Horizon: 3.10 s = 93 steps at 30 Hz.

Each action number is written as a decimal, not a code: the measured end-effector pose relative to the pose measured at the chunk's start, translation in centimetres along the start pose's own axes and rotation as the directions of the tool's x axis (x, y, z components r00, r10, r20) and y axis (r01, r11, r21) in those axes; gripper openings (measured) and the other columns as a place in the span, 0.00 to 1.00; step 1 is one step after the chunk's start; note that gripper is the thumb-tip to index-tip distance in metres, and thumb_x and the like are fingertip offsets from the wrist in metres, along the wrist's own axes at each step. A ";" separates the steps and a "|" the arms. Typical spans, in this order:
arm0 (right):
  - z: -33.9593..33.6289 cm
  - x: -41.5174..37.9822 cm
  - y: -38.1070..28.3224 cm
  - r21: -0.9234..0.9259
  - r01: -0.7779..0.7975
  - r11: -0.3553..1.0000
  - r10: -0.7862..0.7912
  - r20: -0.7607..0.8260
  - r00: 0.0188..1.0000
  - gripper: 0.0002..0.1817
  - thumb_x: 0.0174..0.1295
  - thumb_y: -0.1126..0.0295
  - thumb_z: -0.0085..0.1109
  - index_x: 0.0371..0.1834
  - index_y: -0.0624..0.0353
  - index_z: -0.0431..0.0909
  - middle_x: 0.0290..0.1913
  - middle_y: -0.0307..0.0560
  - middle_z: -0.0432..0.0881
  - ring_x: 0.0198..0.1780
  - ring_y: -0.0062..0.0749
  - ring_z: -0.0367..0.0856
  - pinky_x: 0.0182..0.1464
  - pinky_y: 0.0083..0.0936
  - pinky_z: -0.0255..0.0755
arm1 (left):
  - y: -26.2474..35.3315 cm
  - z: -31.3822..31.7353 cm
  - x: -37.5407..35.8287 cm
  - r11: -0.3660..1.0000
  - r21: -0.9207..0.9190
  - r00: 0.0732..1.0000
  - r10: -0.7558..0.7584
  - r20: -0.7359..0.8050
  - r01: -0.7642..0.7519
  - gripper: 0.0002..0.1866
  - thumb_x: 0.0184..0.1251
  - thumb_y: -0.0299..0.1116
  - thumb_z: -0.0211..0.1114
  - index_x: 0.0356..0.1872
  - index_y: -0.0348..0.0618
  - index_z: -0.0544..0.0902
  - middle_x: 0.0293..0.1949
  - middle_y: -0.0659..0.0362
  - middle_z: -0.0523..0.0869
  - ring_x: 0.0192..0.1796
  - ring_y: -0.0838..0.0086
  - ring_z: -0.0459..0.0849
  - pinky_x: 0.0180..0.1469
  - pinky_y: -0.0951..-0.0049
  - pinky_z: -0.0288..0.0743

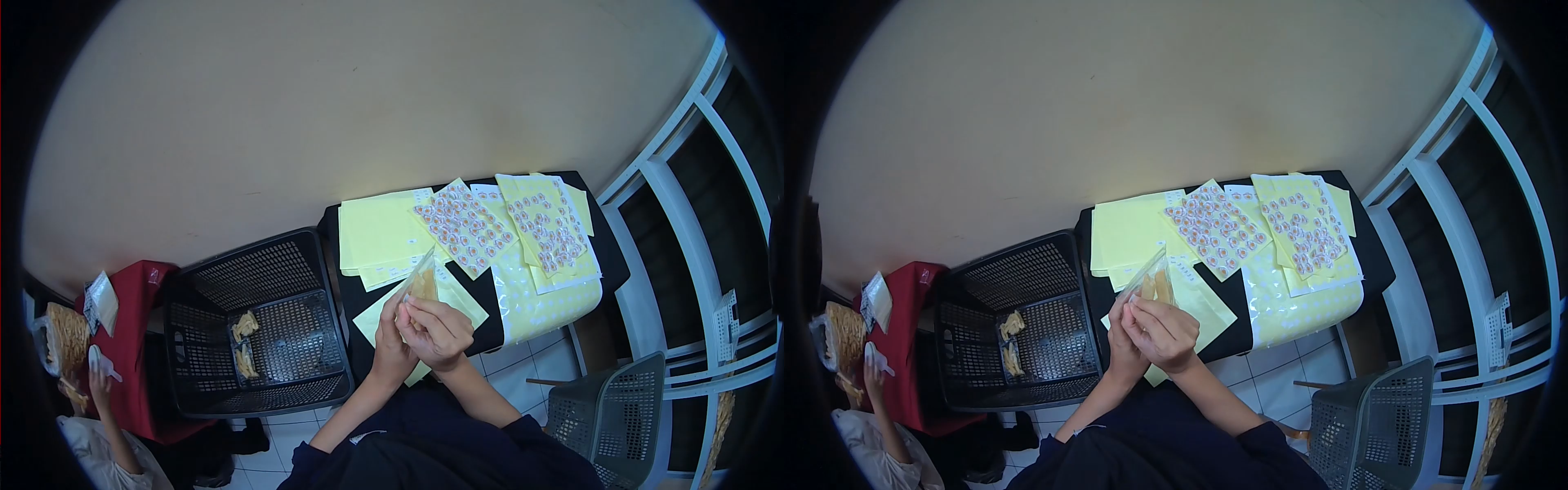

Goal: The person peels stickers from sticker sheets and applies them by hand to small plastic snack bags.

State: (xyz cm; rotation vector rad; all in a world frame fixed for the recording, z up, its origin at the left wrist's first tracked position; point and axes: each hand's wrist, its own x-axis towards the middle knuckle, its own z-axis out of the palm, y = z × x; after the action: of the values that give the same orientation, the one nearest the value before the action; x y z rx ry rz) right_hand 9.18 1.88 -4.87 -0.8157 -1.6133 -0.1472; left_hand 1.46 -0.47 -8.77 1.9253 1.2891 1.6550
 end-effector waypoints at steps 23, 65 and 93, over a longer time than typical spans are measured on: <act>-2.2 -2.3 1.4 -0.062 -0.154 0.986 0.164 0.218 0.962 0.11 0.44 0.70 0.61 0.34 0.57 0.81 0.39 0.39 0.79 0.40 0.35 0.73 0.43 0.26 0.66 | -0.2 1.6 -0.9 0.969 -0.167 0.972 -0.154 0.175 0.184 0.32 0.55 0.24 0.57 0.59 0.35 0.51 0.51 0.39 0.68 0.52 0.51 0.73 0.49 0.63 0.70; 4.0 -0.4 26.6 -0.429 -0.161 0.889 0.428 0.650 0.628 0.04 0.44 0.73 0.59 0.23 0.62 0.77 0.30 0.48 0.77 0.37 0.40 0.75 0.40 0.32 0.71 | -7.8 3.7 -3.9 -0.054 -0.740 0.539 -0.650 0.536 0.670 0.29 0.56 0.24 0.55 0.60 0.44 0.56 0.57 0.57 0.65 0.57 0.71 0.68 0.57 0.72 0.63; 3.1 -2.1 26.1 -0.327 -0.256 0.910 0.410 0.612 0.676 0.04 0.44 0.76 0.55 0.23 0.62 0.70 0.36 0.50 0.80 0.30 0.43 0.79 0.35 0.33 0.73 | -7.9 3.7 -3.6 -0.084 -0.726 0.546 -0.602 0.582 0.682 0.28 0.59 0.25 0.52 0.61 0.41 0.54 0.57 0.55 0.66 0.56 0.71 0.69 0.57 0.73 0.64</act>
State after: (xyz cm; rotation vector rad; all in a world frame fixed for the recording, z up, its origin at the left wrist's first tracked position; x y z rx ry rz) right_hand 21.63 22.00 -16.54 -1.4443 -2.1043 0.2848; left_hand 1.59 2.33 -17.82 0.3855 0.6349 1.1891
